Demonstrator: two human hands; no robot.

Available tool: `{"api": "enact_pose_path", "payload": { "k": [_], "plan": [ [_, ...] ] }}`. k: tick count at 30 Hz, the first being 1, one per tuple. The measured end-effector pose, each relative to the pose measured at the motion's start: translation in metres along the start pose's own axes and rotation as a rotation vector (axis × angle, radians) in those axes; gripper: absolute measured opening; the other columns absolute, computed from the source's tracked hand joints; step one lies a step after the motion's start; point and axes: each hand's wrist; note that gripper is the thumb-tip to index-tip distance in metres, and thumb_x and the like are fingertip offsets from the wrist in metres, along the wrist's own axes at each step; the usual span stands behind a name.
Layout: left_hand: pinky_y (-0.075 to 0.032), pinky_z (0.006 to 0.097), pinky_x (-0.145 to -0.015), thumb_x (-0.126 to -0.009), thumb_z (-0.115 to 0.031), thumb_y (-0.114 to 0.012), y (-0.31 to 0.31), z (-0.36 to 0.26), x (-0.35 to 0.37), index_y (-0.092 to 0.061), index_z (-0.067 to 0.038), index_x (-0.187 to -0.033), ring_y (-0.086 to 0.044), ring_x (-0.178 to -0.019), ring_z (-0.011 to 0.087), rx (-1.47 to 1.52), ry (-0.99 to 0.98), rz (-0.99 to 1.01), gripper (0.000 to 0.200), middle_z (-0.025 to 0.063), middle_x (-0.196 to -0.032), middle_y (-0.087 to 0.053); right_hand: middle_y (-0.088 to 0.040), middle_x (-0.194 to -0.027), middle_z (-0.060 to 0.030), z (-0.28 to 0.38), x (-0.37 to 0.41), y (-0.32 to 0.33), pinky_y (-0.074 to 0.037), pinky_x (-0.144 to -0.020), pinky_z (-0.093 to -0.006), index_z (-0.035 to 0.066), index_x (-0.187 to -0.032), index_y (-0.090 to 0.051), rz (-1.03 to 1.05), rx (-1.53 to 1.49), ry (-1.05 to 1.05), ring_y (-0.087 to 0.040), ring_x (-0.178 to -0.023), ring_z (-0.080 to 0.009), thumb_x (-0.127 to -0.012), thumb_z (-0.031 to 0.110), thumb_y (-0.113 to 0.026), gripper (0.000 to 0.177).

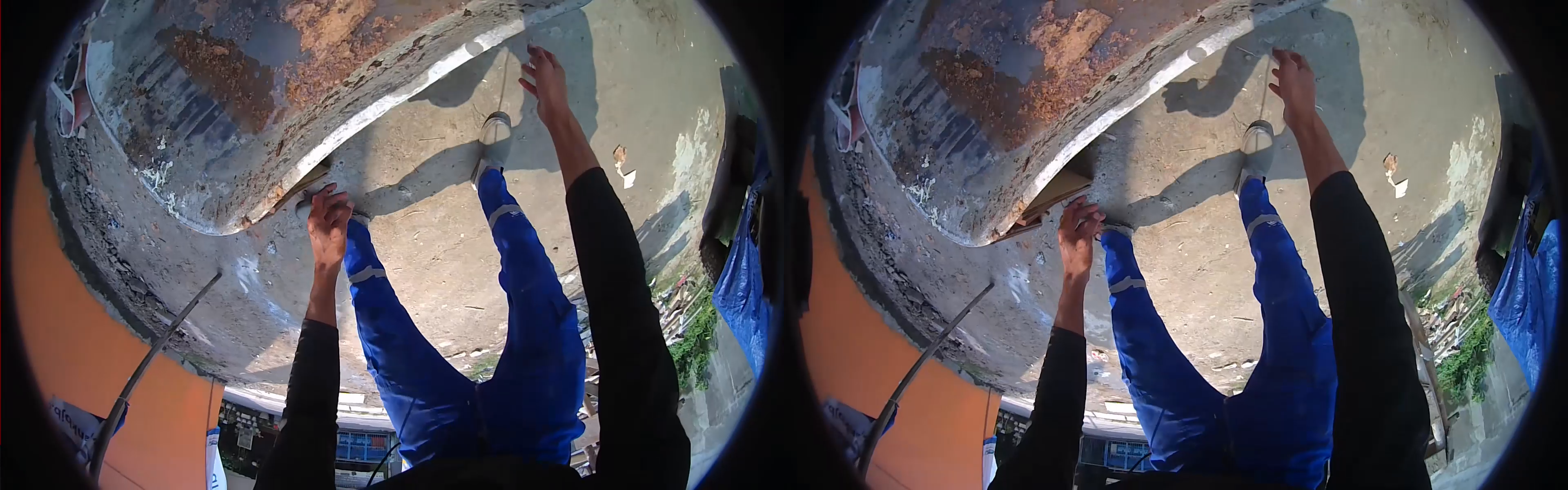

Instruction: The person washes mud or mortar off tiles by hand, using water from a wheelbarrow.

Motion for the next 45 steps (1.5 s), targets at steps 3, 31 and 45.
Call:
{"api": "enact_pose_path", "payload": {
  "k": [3,31,45],
  "plan": [
    [-0.053,0.0388,-0.091,-0.093,-0.024,-0.070,-0.078,-0.043,-0.065,-0.048,-0.008,-0.136,-0.066,-0.111,0.0272,0.198,0.081,-0.147,0.051,0.0095,-0.124,-0.065,-0.056,-0.134,-0.0064,0.019,-0.069,0.007,-0.053,-0.088,-0.0434,0.010,-0.138,-0.054,0.035,-0.241,0.036,-0.057,-0.117,-0.0254,-0.094,0.040,-0.062,0.054],
    [-0.055,0.0428,-0.093,-0.083,-0.062,-0.075,-0.168,0.074,-0.140,-0.052,-0.006,-0.142,-0.066,-0.109,0.0291,0.303,0.662,0.012,0.085,0.0181,-0.129,-0.063,-0.068,-0.109,-0.0181,-0.042,-0.154,0.054,-0.054,-0.086,-0.0417,-0.002,-0.106,-0.068,0.653,0.518,-0.431,-0.066,-0.100,-0.0318,-0.082,0.044,-0.069,0.052],
    [-0.056,0.0348,-0.071,-0.079,-0.063,-0.077,-0.262,-0.085,0.124,-0.065,0.016,-0.113,-0.070,-0.078,0.0233,-0.171,0.740,0.018,0.086,0.0189,-0.090,-0.072,-0.071,-0.103,-0.0303,0.062,0.064,0.327,-0.055,-0.083,-0.0461,-0.012,-0.113,-0.067,0.323,0.975,-0.457,-0.072,-0.097,-0.0398,-0.082,0.053,-0.075,0.073]
  ]
}}
Point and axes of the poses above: each hand's wrist, its own x-axis away from the middle knuckle, its own y-axis out of the back of the hand, z = x × y
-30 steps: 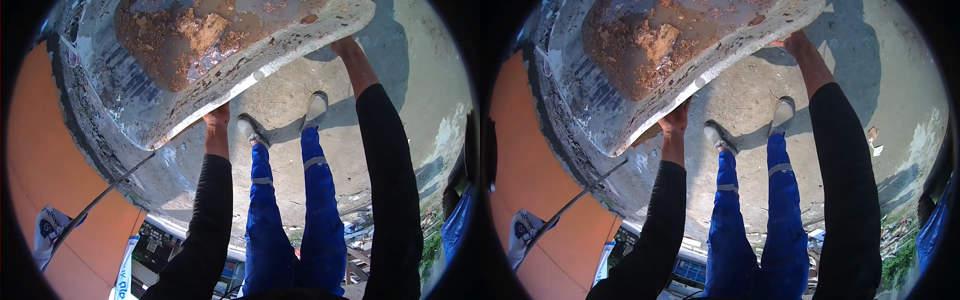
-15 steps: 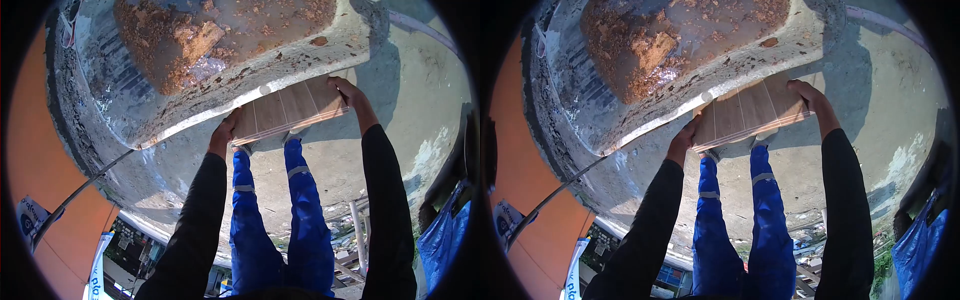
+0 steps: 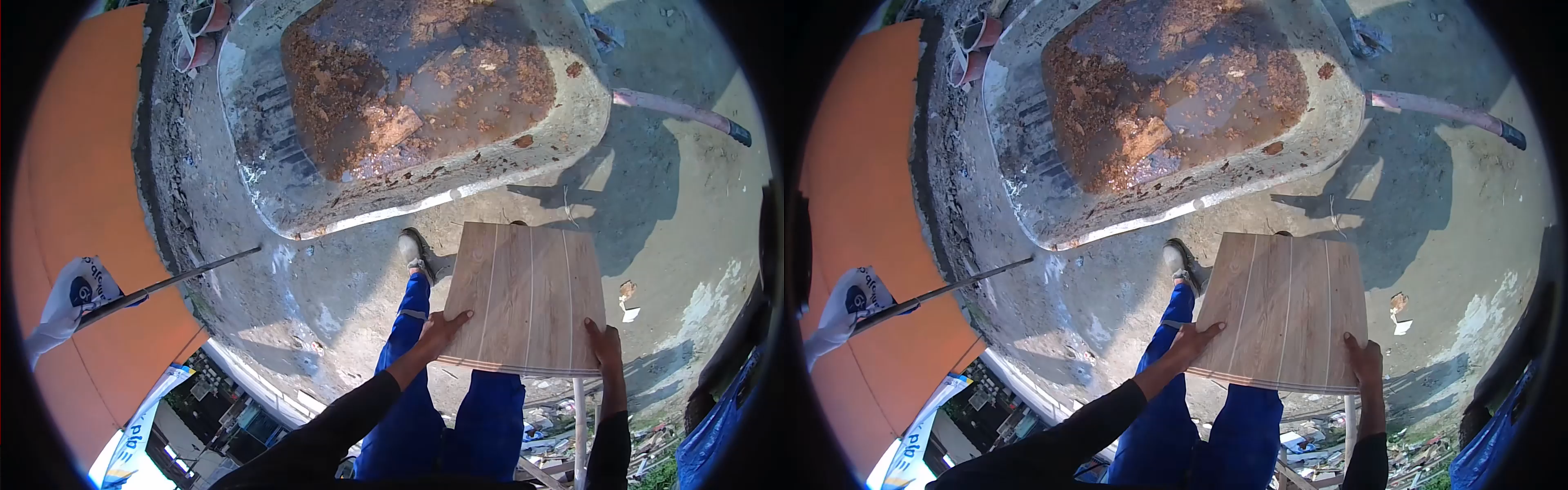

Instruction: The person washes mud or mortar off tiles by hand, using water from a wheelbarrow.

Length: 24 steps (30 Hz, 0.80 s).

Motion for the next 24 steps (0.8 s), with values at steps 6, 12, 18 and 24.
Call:
{"api": "enact_pose_path", "payload": {
  "k": [6,12,18,24],
  "plan": [
    [-0.056,0.0423,-0.083,-0.085,-0.063,-0.069,0.020,-0.051,0.215,-0.067,0.001,-0.120,-0.074,-0.088,0.0330,-0.228,-0.129,0.258,0.074,0.0218,-0.102,-0.074,-0.067,-0.110,-0.0228,-0.124,0.213,0.093,-0.051,-0.085,-0.0423,-0.013,-0.128,-0.058,-0.114,-0.241,-0.113,-0.064,-0.095,-0.0298,-0.091,0.044,-0.069,0.069],
    [-0.055,0.0409,-0.090,-0.087,-0.055,-0.073,0.078,-0.096,0.269,-0.063,-0.001,-0.127,-0.073,-0.096,0.0324,-0.185,-0.348,0.243,0.068,0.0214,-0.108,-0.073,-0.066,-0.115,-0.0240,-0.048,0.316,0.097,-0.048,-0.092,-0.0430,-0.012,-0.132,-0.055,-0.550,-0.455,0.061,-0.063,-0.103,-0.0304,-0.091,0.042,-0.069,0.069],
    [-0.055,0.0392,-0.075,-0.088,-0.053,-0.073,0.185,-0.209,0.207,-0.069,0.000,-0.118,-0.072,-0.076,0.0243,-0.146,-0.345,-0.166,0.061,0.0169,-0.092,-0.075,-0.061,-0.124,-0.0254,0.114,0.281,0.030,-0.043,-0.100,-0.0436,-0.011,-0.138,-0.049,-0.674,-0.693,0.241,-0.058,-0.114,-0.0313,-0.090,0.041,-0.068,0.073],
    [-0.053,0.0349,-0.068,-0.088,-0.051,-0.073,0.290,-0.248,0.167,-0.071,0.005,-0.101,-0.066,-0.073,0.0178,0.028,-0.552,-0.321,0.057,0.0090,-0.081,-0.072,-0.060,-0.118,-0.0230,0.233,0.249,-0.020,-0.041,-0.099,-0.0409,-0.010,-0.130,-0.052,-0.458,-0.648,0.345,-0.055,-0.109,-0.0284,-0.089,0.046,-0.068,0.072]
  ]
}}
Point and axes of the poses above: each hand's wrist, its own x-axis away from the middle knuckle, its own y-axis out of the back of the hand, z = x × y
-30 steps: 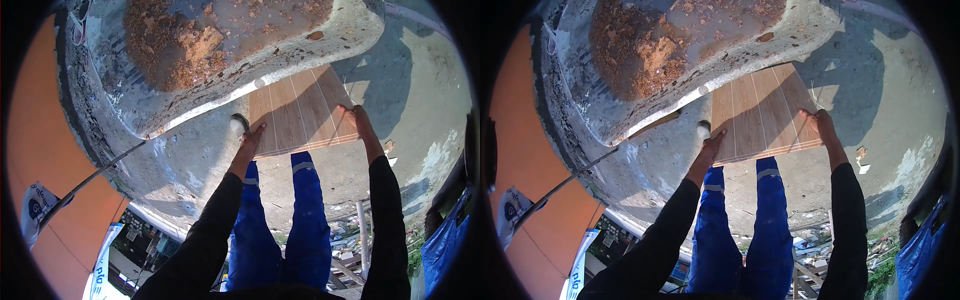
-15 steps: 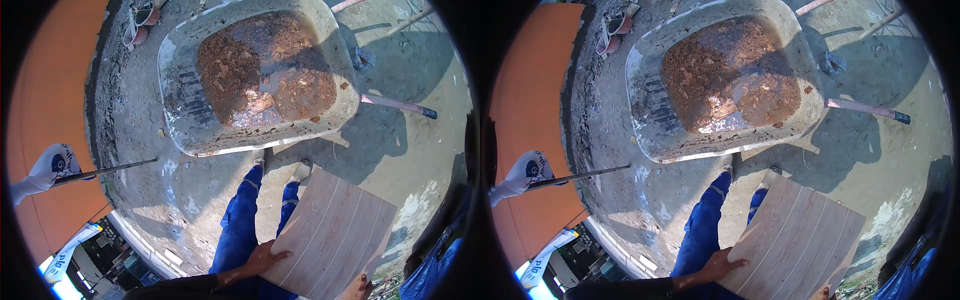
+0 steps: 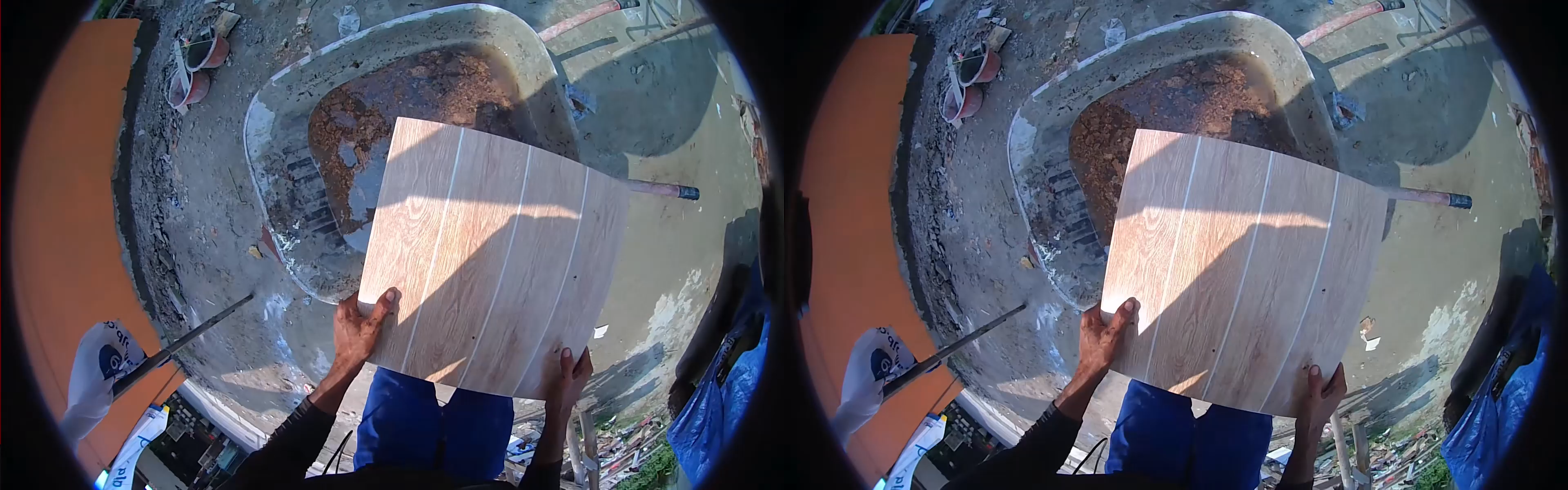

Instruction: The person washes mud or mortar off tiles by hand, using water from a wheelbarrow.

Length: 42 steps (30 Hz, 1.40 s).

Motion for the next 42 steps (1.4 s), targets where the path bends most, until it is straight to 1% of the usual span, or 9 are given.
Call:
{"api": "enact_pose_path", "payload": {
  "k": [7,10,12,17,28,35,36,40,42],
  "plan": [
    [-0.058,0.0391,-0.072,-0.089,-0.044,-0.074,0.035,0.004,0.071,-0.070,0.004,-0.103,-0.075,-0.073,0.0278,-0.178,0.161,0.195,0.050,0.0163,-0.080,-0.075,-0.059,-0.111,-0.0176,0.013,0.091,0.051,-0.041,-0.097,-0.0390,-0.009,-0.125,-0.053,-0.166,0.062,-0.139,-0.054,-0.105,-0.0258,-0.087,0.043,-0.069,0.066],
    [-0.056,0.0406,-0.080,-0.091,-0.040,-0.073,0.024,-0.008,0.114,-0.068,0.004,-0.114,-0.074,-0.091,0.0305,-0.139,0.294,0.423,0.051,0.0225,-0.098,-0.074,-0.055,-0.131,-0.0226,0.021,0.126,0.130,-0.035,-0.108,-0.0401,-0.008,-0.140,-0.047,0.122,0.173,-0.286,-0.051,-0.121,-0.0296,-0.092,0.046,-0.066,0.075],
    [-0.056,0.0408,-0.081,-0.090,-0.042,-0.074,0.005,0.002,0.133,-0.068,0.003,-0.115,-0.074,-0.092,0.0309,-0.192,0.260,0.494,0.052,0.0224,-0.099,-0.074,-0.060,-0.125,-0.0171,0.026,0.144,0.143,-0.040,-0.101,-0.0383,-0.008,-0.136,-0.050,-0.144,0.202,-0.151,-0.055,-0.112,-0.0252,-0.090,0.043,-0.068,0.072],
    [-0.056,0.0442,-0.084,-0.090,-0.055,-0.069,-0.057,0.044,0.141,-0.068,0.003,-0.113,-0.073,-0.091,0.0390,-0.150,0.271,0.679,0.063,0.0236,-0.096,-0.073,-0.068,-0.103,-0.0100,-0.024,0.109,0.204,-0.048,-0.082,-0.0357,-0.007,-0.124,-0.061,0.010,0.278,-0.360,-0.059,-0.090,-0.0199,-0.083,0.043,-0.075,0.066],
    [-0.054,0.0399,-0.087,-0.083,-0.066,-0.071,-0.223,0.188,0.010,-0.058,0.018,-0.121,-0.070,-0.097,0.0333,-0.137,0.592,0.441,0.093,0.0259,-0.111,-0.069,-0.069,-0.096,-0.0360,-0.177,-0.179,0.049,-0.057,-0.080,-0.0470,-0.019,-0.102,-0.063,0.429,0.835,-0.237,-0.072,-0.094,-0.0431,-0.077,0.063,-0.075,0.087],
    [-0.055,0.0387,-0.090,-0.086,-0.061,-0.071,-0.267,0.258,-0.111,-0.056,0.008,-0.134,-0.070,-0.102,0.0285,0.021,0.726,0.316,0.085,0.0229,-0.118,-0.068,-0.069,-0.098,-0.0344,-0.193,-0.318,-0.088,-0.052,-0.087,-0.0479,-0.017,-0.100,-0.068,0.737,0.903,0.070,-0.069,-0.099,-0.0455,-0.077,0.075,-0.069,0.094],
    [-0.057,0.0376,-0.083,-0.088,-0.060,-0.070,-0.266,0.260,-0.122,-0.056,0.007,-0.134,-0.071,-0.096,0.0272,0.022,0.742,0.307,0.082,0.0215,-0.115,-0.070,-0.071,-0.106,-0.0266,-0.194,-0.332,-0.109,-0.052,-0.090,-0.0462,-0.002,-0.102,-0.074,0.776,1.050,0.178,-0.068,-0.105,-0.0413,-0.087,0.072,-0.057,0.077],
    [-0.059,0.0361,-0.058,-0.094,-0.057,-0.063,-0.251,0.277,-0.168,-0.056,-0.002,-0.133,-0.072,-0.075,0.0233,0.075,0.653,0.333,0.067,0.0154,-0.099,-0.071,-0.073,-0.089,-0.0212,-0.183,-0.362,-0.160,-0.054,-0.077,-0.0485,0.001,-0.094,-0.076,0.785,0.941,0.292,-0.072,-0.083,-0.0391,-0.081,0.066,-0.066,0.068],
    [-0.058,0.0356,-0.050,-0.098,-0.054,-0.059,-0.245,0.286,-0.187,-0.053,-0.015,-0.136,-0.069,-0.065,0.0225,0.103,0.618,0.325,0.055,0.0124,-0.090,-0.068,-0.074,-0.107,-0.0187,-0.190,-0.371,-0.188,-0.053,-0.085,-0.0451,0.005,-0.104,-0.077,0.676,0.994,0.360,-0.071,-0.098,-0.0361,-0.086,0.060,-0.065,0.060]
  ]
}}
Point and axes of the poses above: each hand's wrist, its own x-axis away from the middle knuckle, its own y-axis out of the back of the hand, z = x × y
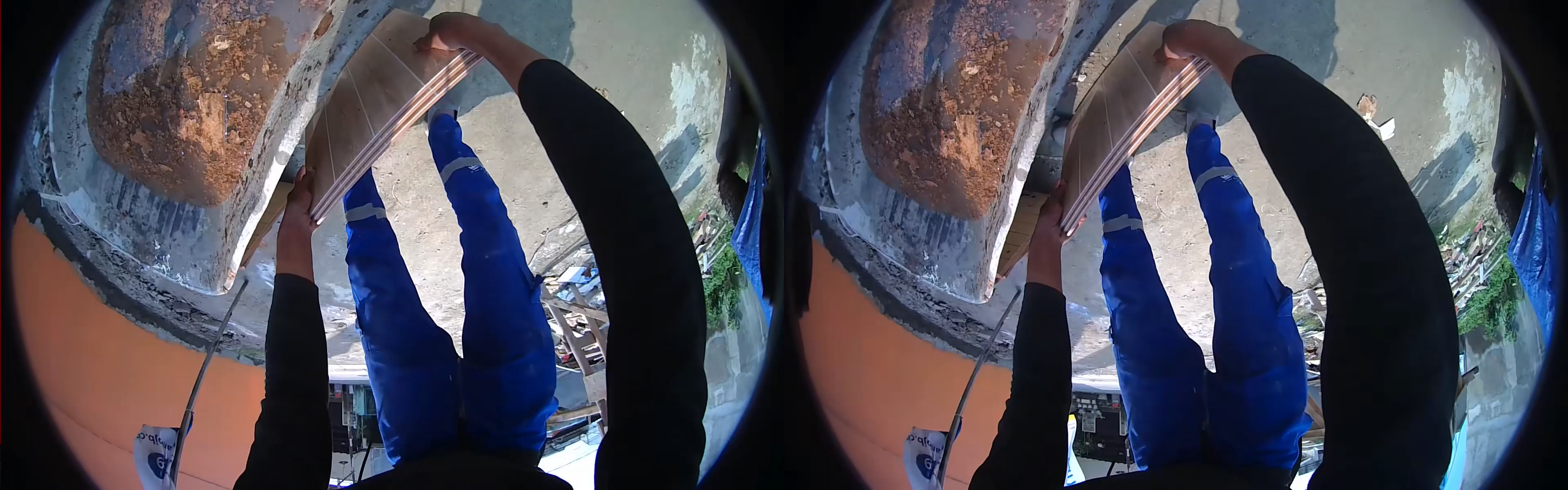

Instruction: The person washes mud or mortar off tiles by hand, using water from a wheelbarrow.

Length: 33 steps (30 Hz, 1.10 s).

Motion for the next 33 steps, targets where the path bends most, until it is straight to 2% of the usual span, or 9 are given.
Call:
{"api": "enact_pose_path", "payload": {
  "k": [3,5,7,11,13,14,23,27,33],
  "plan": [
    [-0.056,0.0347,-0.046,-0.101,-0.048,-0.056,0.011,-0.015,-0.008,-0.047,-0.033,-0.141,-0.063,-0.056,0.0210,0.104,-0.068,0.165,0.044,0.0076,-0.084,-0.065,-0.072,-0.113,-0.0148,0.000,-0.026,0.004,-0.052,-0.090,-0.0449,0.005,-0.114,-0.073,0.105,-0.024,0.013,-0.068,-0.105,-0.0330,-0.090,0.055,-0.063,0.056],
    [-0.053,0.0331,-0.044,-0.103,-0.041,-0.055,0.010,-0.025,-0.011,-0.050,-0.032,-0.140,-0.059,-0.054,0.0187,0.123,-0.055,0.125,0.039,0.0055,-0.085,-0.065,-0.072,-0.112,-0.0129,0.008,-0.026,0.022,-0.052,-0.090,-0.0446,0.004,-0.116,-0.071,0.188,-0.009,-0.009,-0.068,-0.105,-0.0297,-0.091,0.052,-0.063,0.054],
    [-0.051,0.0317,-0.045,-0.103,-0.039,-0.056,0.017,-0.030,-0.022,-0.051,-0.029,-0.140,-0.058,-0.054,0.0165,0.208,0.008,0.228,0.039,0.0054,-0.085,-0.065,-0.073,-0.111,-0.0130,0.012,-0.022,0.035,-0.053,-0.087,-0.0457,0.003,-0.108,-0.075,0.282,-0.244,-0.251,-0.069,-0.103,-0.0320,-0.091,0.053,-0.064,0.053],
    [-0.053,0.0367,-0.056,-0.100,-0.038,-0.060,0.047,-0.022,-0.062,-0.057,-0.023,-0.136,-0.061,-0.061,0.0217,0.359,-0.012,0.269,0.039,0.0097,-0.092,-0.068,-0.071,-0.118,-0.0161,0.016,-0.033,0.039,-0.052,-0.091,-0.0464,0.009,-0.118,-0.072,0.205,0.054,-0.096,-0.068,-0.107,-0.0351,-0.091,0.050,-0.064,0.050],
    [-0.052,0.0373,-0.060,-0.100,-0.039,-0.060,0.042,-0.027,-0.058,-0.056,-0.022,-0.136,-0.061,-0.066,0.0224,0.431,-0.047,0.263,0.040,0.0101,-0.095,-0.067,-0.071,-0.117,-0.0185,-0.010,-0.047,0.027,-0.050,-0.096,-0.0446,0.006,-0.112,-0.074,0.040,0.029,0.075,-0.066,-0.112,-0.0373,-0.086,0.066,-0.064,0.066],
    [-0.052,0.0376,-0.061,-0.100,-0.039,-0.060,0.041,-0.028,-0.055,-0.056,-0.021,-0.136,-0.060,-0.068,0.0227,0.462,-0.063,0.264,0.040,0.0103,-0.096,-0.067,-0.071,-0.117,-0.0187,0.012,-0.029,0.060,-0.050,-0.098,-0.0434,0.005,-0.114,-0.074,0.290,0.076,-0.008,-0.067,-0.111,-0.0366,-0.091,0.060,-0.063,0.060],
    [-0.049,0.0400,-0.077,-0.101,-0.041,-0.058,0.036,-0.014,-0.044,-0.056,-0.016,-0.137,-0.058,-0.089,0.0256,0.685,-0.139,0.251,0.044,0.0123,-0.111,-0.063,-0.068,-0.122,-0.0156,-0.015,-0.056,0.067,-0.050,-0.097,-0.0434,0.005,-0.125,-0.066,0.132,0.020,-0.150,-0.064,-0.113,-0.0346,-0.093,0.052,-0.063,0.056],
    [-0.048,0.0411,-0.084,-0.101,-0.042,-0.057,0.034,-0.013,-0.031,-0.055,-0.014,-0.137,-0.057,-0.099,0.0269,0.763,-0.170,0.234,0.046,0.0132,-0.118,-0.061,-0.067,-0.124,-0.0143,-0.024,-0.062,0.067,-0.050,-0.097,-0.0434,0.005,-0.129,-0.062,0.031,-0.269,-0.255,-0.063,-0.114,-0.0337,-0.094,0.048,-0.063,0.056],
    [-0.047,0.0428,-0.095,-0.101,-0.043,-0.056,0.018,0.015,-0.024,-0.055,-0.011,-0.138,-0.055,-0.113,0.0289,0.846,-0.187,0.202,0.049,0.0145,-0.127,-0.059,-0.064,-0.128,-0.0123,-0.019,-0.047,0.048,-0.050,-0.097,-0.0435,0.005,-0.136,-0.057,-0.212,-1.275,-0.334,-0.062,-0.115,-0.0324,-0.096,0.043,-0.063,0.056]
  ]
}}
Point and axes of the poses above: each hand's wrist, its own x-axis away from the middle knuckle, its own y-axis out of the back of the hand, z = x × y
